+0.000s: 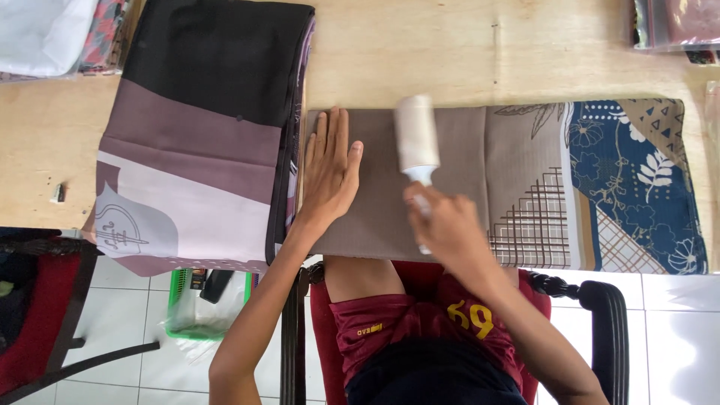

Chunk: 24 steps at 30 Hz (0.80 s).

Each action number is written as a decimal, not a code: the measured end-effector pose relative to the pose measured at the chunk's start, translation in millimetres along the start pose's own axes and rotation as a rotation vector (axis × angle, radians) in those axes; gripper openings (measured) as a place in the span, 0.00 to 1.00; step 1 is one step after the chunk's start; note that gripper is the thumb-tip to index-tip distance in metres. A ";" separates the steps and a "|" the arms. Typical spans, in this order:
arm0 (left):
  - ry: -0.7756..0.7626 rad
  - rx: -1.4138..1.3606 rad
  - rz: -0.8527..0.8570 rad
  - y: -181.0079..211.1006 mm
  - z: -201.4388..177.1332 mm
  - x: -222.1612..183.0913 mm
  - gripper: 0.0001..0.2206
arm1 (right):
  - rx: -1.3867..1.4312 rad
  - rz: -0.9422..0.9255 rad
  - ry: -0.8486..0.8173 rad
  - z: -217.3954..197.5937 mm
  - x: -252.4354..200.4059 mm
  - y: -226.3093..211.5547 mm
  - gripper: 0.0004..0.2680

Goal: Using a lint roller to remove debris from a patterned scarf and then folding it on a table.

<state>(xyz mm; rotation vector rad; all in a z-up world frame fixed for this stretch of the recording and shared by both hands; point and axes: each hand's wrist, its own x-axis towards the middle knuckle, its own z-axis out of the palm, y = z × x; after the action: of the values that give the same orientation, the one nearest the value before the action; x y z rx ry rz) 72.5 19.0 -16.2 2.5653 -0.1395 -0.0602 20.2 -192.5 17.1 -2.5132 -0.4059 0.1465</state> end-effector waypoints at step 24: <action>0.142 0.275 0.029 -0.8 14.5 -2.5 0.26 | 0.133 -0.021 0.133 -3.1 -27.5 7.6 0.08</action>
<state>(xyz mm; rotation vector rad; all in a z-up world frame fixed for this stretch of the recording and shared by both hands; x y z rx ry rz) 69.0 12.2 -28.8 2.8298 -0.1392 0.1633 -3.2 -208.9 15.8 -2.3711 -0.3566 -0.0025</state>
